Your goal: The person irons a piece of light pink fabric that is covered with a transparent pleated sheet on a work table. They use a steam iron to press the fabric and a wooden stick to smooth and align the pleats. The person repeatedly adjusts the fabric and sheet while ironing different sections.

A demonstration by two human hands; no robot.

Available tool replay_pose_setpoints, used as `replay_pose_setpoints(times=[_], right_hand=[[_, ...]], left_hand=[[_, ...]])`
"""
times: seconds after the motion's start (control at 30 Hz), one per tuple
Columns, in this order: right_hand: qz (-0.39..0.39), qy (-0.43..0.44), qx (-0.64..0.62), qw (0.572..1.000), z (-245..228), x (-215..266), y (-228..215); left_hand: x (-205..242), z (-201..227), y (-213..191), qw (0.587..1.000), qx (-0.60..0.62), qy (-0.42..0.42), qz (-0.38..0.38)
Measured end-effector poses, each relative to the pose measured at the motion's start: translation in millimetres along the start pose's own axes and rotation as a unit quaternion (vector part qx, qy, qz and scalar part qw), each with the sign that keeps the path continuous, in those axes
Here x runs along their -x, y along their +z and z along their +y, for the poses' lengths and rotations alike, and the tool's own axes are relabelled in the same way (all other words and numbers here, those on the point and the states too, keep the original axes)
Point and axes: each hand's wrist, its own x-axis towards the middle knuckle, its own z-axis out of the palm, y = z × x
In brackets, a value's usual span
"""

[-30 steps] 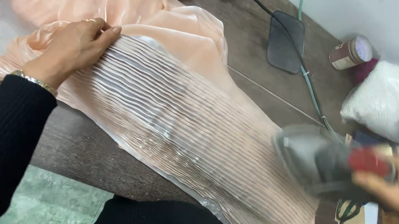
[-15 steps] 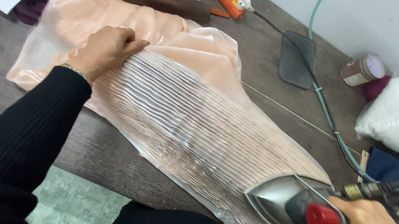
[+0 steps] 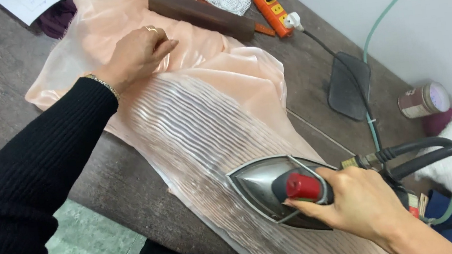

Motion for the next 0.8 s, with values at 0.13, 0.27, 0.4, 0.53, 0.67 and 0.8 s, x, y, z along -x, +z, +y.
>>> replay_pose_setpoints(times=[0.13, 0.27, 0.4, 0.53, 0.67, 0.8], right_hand=[[0.036, -0.031, -0.006, 0.999, -12.5, -20.7, -13.1], [0.074, -0.065, -0.010, 0.995, -21.7, -42.8, -22.7], [-0.007, -0.033, -0.009, 0.999, -33.4, -56.5, -38.6], [-0.136, -0.003, -0.052, 0.989, -34.1, -73.5, -53.5], [-0.179, -0.042, -0.045, 0.982, -28.5, -76.1, -48.7], [-0.033, -0.049, -0.073, 0.996, -26.9, -70.7, -44.2]], left_hand=[[-38.3, -26.9, 13.3, 0.998, -0.031, 0.042, 0.028], [-85.4, -31.9, 35.3, 0.988, -0.103, 0.114, 0.032], [-131.0, -32.2, 84.0, 0.964, -0.204, 0.153, -0.077], [-175.4, -38.4, 122.1, 0.944, -0.272, 0.180, -0.044], [-204.6, -47.3, 134.2, 0.938, -0.320, 0.108, -0.081], [-193.2, -61.3, 110.1, 0.917, -0.355, -0.068, -0.167]])
